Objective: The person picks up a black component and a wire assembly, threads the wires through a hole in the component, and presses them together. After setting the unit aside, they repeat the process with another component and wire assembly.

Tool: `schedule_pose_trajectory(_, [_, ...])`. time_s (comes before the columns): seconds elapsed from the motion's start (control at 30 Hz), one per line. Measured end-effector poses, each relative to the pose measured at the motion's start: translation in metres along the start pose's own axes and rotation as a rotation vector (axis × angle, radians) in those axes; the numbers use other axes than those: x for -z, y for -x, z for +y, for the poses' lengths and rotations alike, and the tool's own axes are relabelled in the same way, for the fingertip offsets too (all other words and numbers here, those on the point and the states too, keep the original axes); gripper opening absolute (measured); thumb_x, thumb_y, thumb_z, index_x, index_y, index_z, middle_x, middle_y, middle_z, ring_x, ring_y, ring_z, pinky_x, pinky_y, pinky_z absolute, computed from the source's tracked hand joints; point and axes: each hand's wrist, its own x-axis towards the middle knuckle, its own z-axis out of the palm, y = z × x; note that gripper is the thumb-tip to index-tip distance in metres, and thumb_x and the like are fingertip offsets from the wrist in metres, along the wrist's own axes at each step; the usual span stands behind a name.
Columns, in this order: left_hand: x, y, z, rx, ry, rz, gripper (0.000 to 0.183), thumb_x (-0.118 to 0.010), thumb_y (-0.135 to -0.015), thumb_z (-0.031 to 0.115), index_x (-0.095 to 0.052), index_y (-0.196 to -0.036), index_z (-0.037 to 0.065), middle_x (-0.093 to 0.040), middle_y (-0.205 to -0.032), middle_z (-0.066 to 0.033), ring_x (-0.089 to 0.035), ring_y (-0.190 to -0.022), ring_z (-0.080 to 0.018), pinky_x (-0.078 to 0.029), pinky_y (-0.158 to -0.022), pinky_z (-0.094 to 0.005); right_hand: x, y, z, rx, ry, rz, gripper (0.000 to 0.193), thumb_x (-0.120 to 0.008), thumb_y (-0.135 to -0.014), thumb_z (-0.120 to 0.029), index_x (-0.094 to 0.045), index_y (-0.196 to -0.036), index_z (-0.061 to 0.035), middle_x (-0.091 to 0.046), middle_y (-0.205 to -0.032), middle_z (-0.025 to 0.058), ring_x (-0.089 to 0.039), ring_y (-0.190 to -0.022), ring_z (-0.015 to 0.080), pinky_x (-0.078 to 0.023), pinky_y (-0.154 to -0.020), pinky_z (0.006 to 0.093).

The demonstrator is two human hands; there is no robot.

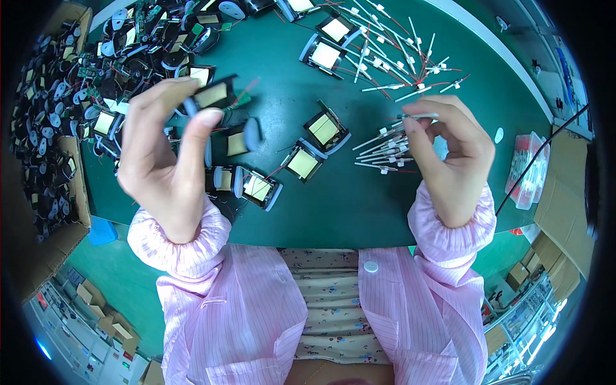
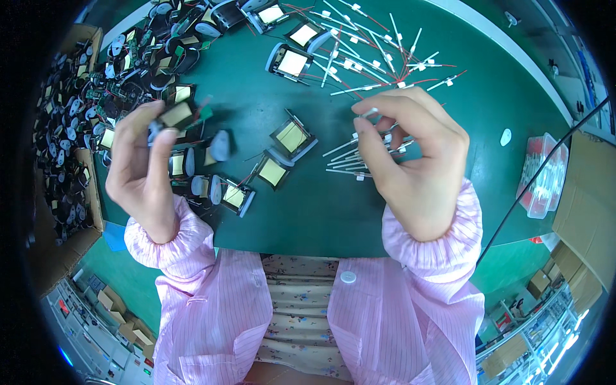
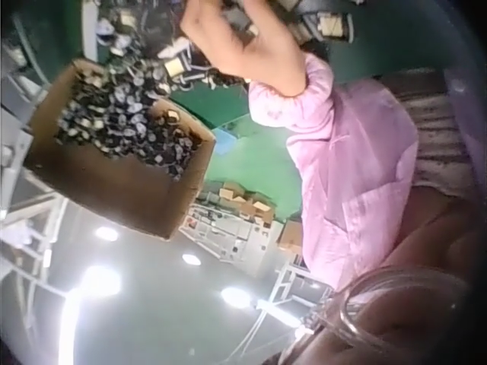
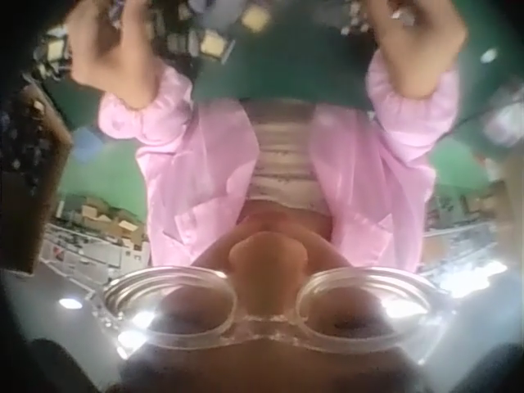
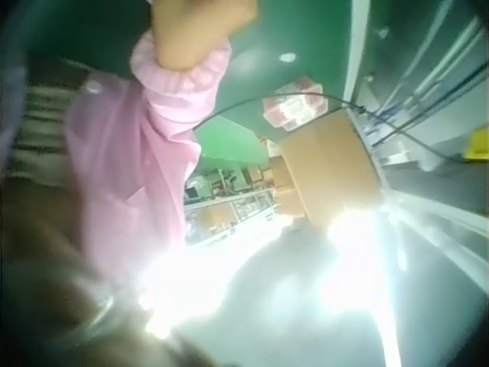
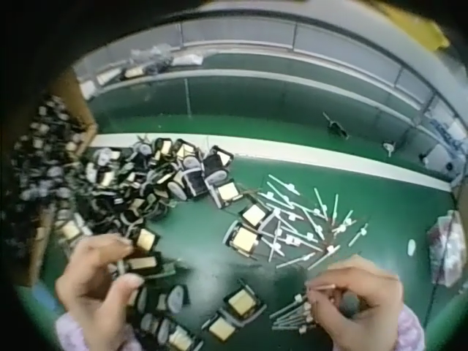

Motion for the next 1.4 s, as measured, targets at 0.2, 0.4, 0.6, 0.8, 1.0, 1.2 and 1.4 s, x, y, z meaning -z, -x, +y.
schedule_pose_trajectory(0.2, [0.005,0.006,0.021,0.290,0.669,0.254,0.043,-0.044,-0.098,0.033,-0.052,-0.115,-0.006,-0.057,-0.099,-0.0130,-0.054,-0.074,-0.0155,-0.046,-0.061,-0.0263,0.005,0.014,-0.009,-0.287,-0.744,-0.131,0.015,-0.063,-0.081,0.008,-0.062,-0.096,0.0075,-0.066,-0.090,0.0151,-0.066,-0.075,0.0152,-0.052,-0.063,0.0227])
schedule_pose_trajectory(0.4, [-0.008,0.027,0.050,0.740,1.599,-0.129,0.046,-0.038,-0.098,0.041,-0.054,-0.107,-0.001,-0.047,-0.091,-0.0103,-0.056,-0.082,-0.0231,-0.051,-0.050,-0.0269,-0.001,0.027,-0.008,-0.341,-1.284,-0.273,0.012,-0.062,-0.083,0.006,-0.062,-0.095,0.0059,-0.064,-0.092,0.0207,-0.067,-0.075,0.0225,-0.056,-0.062,0.0291])
schedule_pose_trajectory(0.6, [-0.020,0.035,0.055,0.476,0.844,-0.505,0.024,-0.066,-0.081,0.016,-0.062,-0.091,-0.005,-0.049,-0.110,-0.0187,-0.058,-0.083,-0.0234,-0.048,-0.058,-0.0270,-0.005,0.037,-0.018,-0.288,-1.216,-0.261,0.013,-0.062,-0.080,0.011,-0.063,-0.092,0.0079,-0.064,-0.092,0.0220,-0.067,-0.076,0.0226,-0.057,-0.062,0.0282])
schedule_pose_trajectory(0.8, [-0.022,0.032,0.075,0.429,0.687,-0.546,0.008,-0.069,-0.075,0.000,-0.064,-0.078,-0.005,-0.053,-0.104,-0.0188,-0.057,-0.082,-0.0213,-0.047,-0.074,-0.0309,-0.001,0.040,-0.026,-0.081,-0.815,-0.197,0.020,-0.069,-0.070,0.014,-0.066,-0.089,0.0081,-0.066,-0.086,0.0197,-0.066,-0.074,0.0228,-0.054,-0.062,0.0277])
schedule_pose_trajectory(1.0, [-0.025,0.038,0.071,0.345,0.725,-0.500,0.007,-0.067,-0.075,-0.004,-0.066,-0.080,-0.001,-0.053,-0.104,-0.0129,-0.055,-0.069,-0.0105,-0.046,-0.058,-0.0222,-0.004,0.045,-0.013,0.123,-0.729,-0.248,0.014,-0.067,-0.081,-0.002,-0.063,-0.091,0.0057,-0.064,-0.085,0.0222,-0.064,-0.062,0.0204,-0.054,-0.054,0.0278])
schedule_pose_trajectory(1.2, [-0.021,0.040,0.070,0.334,0.683,-0.499,0.007,-0.068,-0.074,-0.004,-0.065,-0.081,-0.002,-0.053,-0.104,-0.0145,-0.056,-0.073,-0.0112,-0.046,-0.061,-0.0236,0.002,0.044,-0.024,-0.202,-1.076,-0.176,0.023,-0.075,-0.069,0.007,-0.066,-0.090,0.0085,-0.066,-0.088,0.0197,-0.067,-0.080,0.0235,-0.054,-0.066,0.0293])
schedule_pose_trajectory(1.4, [-0.019,0.037,0.074,0.222,0.641,-0.466,0.009,-0.069,-0.071,-0.005,-0.066,-0.079,-0.001,-0.052,-0.105,-0.0159,-0.058,-0.080,-0.0184,-0.047,-0.064,-0.0260,-0.003,0.035,-0.026,0.040,-0.587,-0.393,0.024,-0.079,-0.063,0.005,-0.068,-0.084,0.0005,-0.061,-0.080,0.0094,-0.055,-0.066,0.0156,-0.045,-0.061,0.0274])
